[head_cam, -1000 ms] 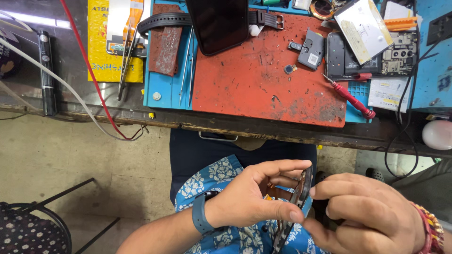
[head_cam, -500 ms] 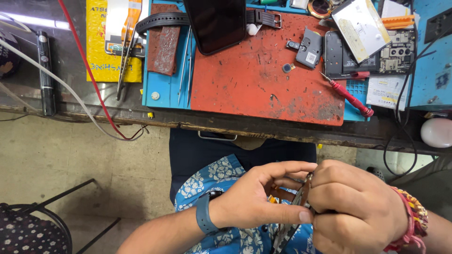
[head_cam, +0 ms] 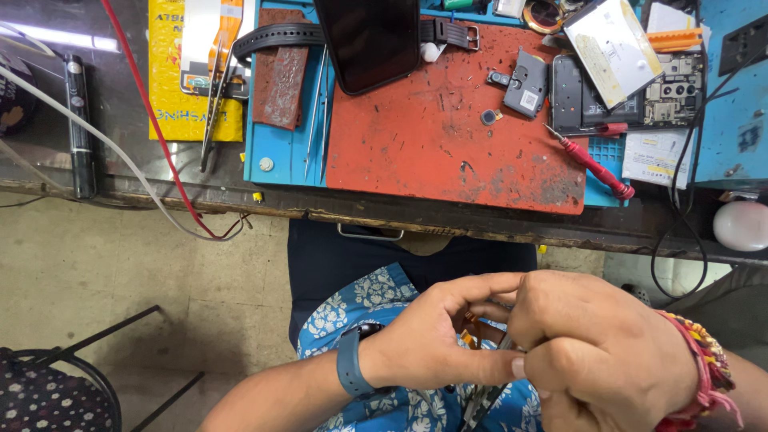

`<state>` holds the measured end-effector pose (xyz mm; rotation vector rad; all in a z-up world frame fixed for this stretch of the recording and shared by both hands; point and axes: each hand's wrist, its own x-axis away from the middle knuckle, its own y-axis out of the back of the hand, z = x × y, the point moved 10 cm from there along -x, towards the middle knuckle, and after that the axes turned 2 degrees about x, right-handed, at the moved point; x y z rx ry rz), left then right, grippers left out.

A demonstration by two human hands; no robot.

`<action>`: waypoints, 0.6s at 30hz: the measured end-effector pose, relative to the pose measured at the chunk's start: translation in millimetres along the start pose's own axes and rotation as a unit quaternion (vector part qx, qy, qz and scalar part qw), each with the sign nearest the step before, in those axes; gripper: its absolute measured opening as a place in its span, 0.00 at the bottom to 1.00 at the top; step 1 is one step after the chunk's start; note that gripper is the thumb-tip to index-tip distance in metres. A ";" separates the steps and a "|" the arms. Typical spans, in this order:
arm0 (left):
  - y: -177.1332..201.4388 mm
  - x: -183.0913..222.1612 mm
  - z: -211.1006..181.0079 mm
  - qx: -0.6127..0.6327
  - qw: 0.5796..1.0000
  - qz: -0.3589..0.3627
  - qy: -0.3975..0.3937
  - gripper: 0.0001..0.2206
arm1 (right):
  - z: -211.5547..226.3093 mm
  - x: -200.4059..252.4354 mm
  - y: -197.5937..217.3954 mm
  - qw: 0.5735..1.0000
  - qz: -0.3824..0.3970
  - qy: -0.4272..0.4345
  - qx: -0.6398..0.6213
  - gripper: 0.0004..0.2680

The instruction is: The person uses a screwdriver to remove screws from the internal frame of a mobile phone, pries out the battery and internal components with a tool, and then removes the screen from the phone body.

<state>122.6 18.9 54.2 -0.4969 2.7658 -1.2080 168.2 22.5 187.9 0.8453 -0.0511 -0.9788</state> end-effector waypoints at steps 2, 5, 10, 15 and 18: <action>0.1 -0.1 1.0 0.019 1.000 -0.001 0.004 0.36 | -0.9 0.3 1.0 1.000 -0.013 -0.013 -0.008 0.08; -1.4 2.4 0.6 0.012 1.000 0.012 0.000 0.34 | -1.5 2.0 1.3 0.999 -0.029 -0.013 -0.016 0.09; -0.7 2.1 4.3 0.003 1.000 0.008 -0.002 0.33 | -1.1 5.2 -0.4 0.999 -0.047 0.005 -0.005 0.10; 0.8 2.3 8.3 0.015 1.000 0.011 0.011 0.34 | 4.4 1.4 1.2 0.998 -0.065 0.026 0.005 0.11; 3.0 2.9 15.3 0.027 0.999 0.000 0.033 0.36 | 8.0 -0.6 3.2 0.996 -0.075 0.042 0.006 0.11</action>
